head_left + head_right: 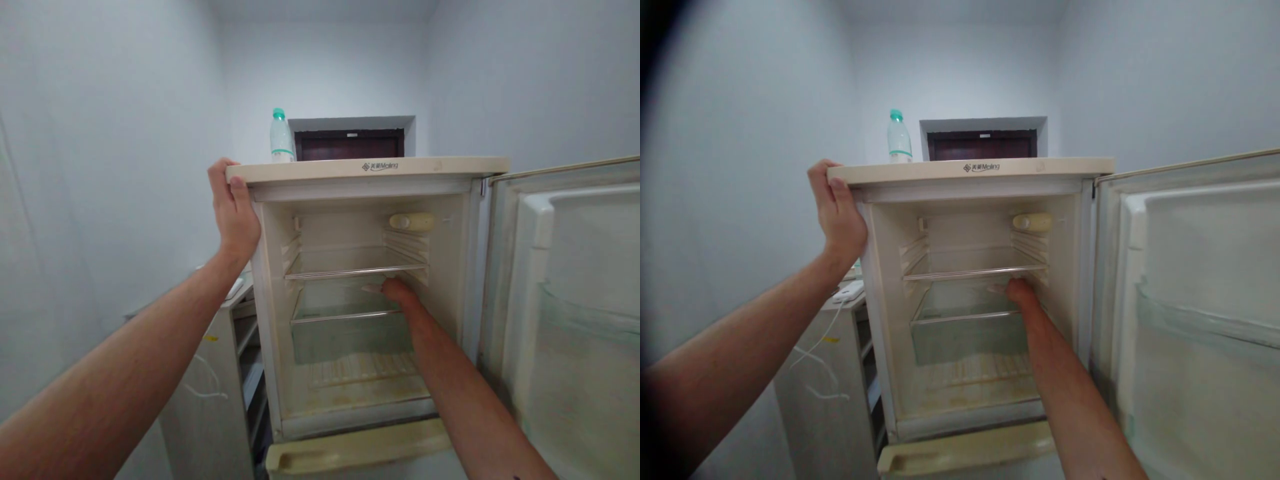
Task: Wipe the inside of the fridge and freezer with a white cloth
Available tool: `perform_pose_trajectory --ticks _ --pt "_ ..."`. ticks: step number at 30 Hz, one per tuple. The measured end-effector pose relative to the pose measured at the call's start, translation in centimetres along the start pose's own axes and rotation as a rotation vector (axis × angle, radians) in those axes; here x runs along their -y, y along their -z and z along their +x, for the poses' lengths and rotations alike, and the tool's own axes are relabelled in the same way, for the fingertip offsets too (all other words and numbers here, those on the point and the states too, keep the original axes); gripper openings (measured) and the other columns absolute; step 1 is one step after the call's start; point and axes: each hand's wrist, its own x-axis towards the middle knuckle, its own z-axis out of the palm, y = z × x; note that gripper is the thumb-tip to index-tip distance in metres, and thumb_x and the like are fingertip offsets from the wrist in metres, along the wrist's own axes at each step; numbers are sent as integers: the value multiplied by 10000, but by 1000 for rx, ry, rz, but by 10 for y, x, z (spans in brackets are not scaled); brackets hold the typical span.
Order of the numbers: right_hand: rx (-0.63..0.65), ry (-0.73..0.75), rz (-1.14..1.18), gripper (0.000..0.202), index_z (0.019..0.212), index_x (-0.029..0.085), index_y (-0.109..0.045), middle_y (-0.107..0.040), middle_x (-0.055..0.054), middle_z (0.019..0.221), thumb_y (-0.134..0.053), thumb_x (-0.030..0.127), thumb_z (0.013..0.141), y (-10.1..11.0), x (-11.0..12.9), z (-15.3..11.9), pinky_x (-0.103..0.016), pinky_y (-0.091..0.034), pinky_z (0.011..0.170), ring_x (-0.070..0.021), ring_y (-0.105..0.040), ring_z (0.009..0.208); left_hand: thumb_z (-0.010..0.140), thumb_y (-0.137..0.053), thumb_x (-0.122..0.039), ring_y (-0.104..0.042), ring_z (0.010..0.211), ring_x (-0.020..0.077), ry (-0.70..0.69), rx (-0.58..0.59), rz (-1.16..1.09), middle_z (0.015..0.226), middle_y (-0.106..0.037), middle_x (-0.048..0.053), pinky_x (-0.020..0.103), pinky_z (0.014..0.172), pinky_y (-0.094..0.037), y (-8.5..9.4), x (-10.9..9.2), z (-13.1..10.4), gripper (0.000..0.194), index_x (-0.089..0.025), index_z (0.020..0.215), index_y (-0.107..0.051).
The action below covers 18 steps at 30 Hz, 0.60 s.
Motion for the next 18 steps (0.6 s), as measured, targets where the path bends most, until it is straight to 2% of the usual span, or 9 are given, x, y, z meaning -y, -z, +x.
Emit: perform_pose_trajectory --ticks 3,5,7,9,11,13,14,16,18 --pt "110 -25 -178 301 1214 99 -931 -894 -258 1286 -663 143 1085 2 -16 -34 -369 -616 1084 -325 -855 1248 1122 -421 -953 -617 1554 368 11 10 -28 1472 -731 122 615 1333 -461 0 -1 0 722 -298 1321 -648" --pt "110 -27 -224 361 1272 92 -912 -876 -263 1343 -586 150 1128 1 -25 -59 -361 -609 1105 -312 -845 1281 1124 -405 -957 -623 1560 361 24 17 -8 1463 -735 126 608 1307 -479 1 -2 1 748 -280 1331 -647" --pt "36 -32 -186 407 1322 79 -892 -853 -284 1396 -530 155 1153 -3 -33 -85 -386 -595 1162 -325 -819 1342 1123 -385 -962 -638 1554 356 31 13 12 1447 -743 129 606 1279 -498 1 -2 1 770 -272 1335 -652" --pt "-114 -22 -70 446 1368 81 -869 -796 -294 1528 -486 138 1148 -12 -38 -111 -428 -553 1259 -343 -741 1488 1123 -375 -960 -660 1529 354 28 7 17 1439 -748 136 609 1263 -511 1 -2 1 776 -268 1330 -659" --pt "-291 -50 164 450 1373 110 -858 -765 -275 1597 -479 181 1139 -29 -40 -137 -466 -528 1307 -354 -691 1556 1124 -366 -958 -675 1506 353 25 7 15 1440 -749 143 616 1257 -517 0 -2 2 781 -264 1326 -661" --pt "-387 -165 522 403 1263 162 -870 -852 -238 1429 -536 348 1137 -54 -35 -161 -478 -601 1221 -374 -774 1422 1121 -350 -964 -677 1506 352 33 11 18 1434 -750 145 622 1250 -520 0 -3 2 798 -259 1330 -661" --pt "-388 -246 750 387 1175 191 -868 -894 -208 1264 -590 453 1114 -69 -29 -171 -476 -654 1127 -379 -829 1287 1118 -345 -968 -673 1513 352 40 14 20 1430 -751 145 623 1248 -519 0 -3 2 809 -256 1335 -662" --pt "-287 -398 1234 357 1020 236 -827 -889 -130 962 -716 575 1013 -97 -11 -186 -459 -711 939 -360 -875 1034 1114 -345 -972 -669 1520 351 50 17 21 1424 -750 148 626 1249 -517 1 -3 2 825 -249 1347 -667" --pt "-121 -491 1614 287 965 250 -791 -854 -75 834 -794 534 931 -120 10 -193 -433 -723 864 -321 -875 898 1119 -363 -962 -674 1511 350 45 17 16 1429 -745 153 625 1263 -511 1 -3 2 818 -243 1358 -672"
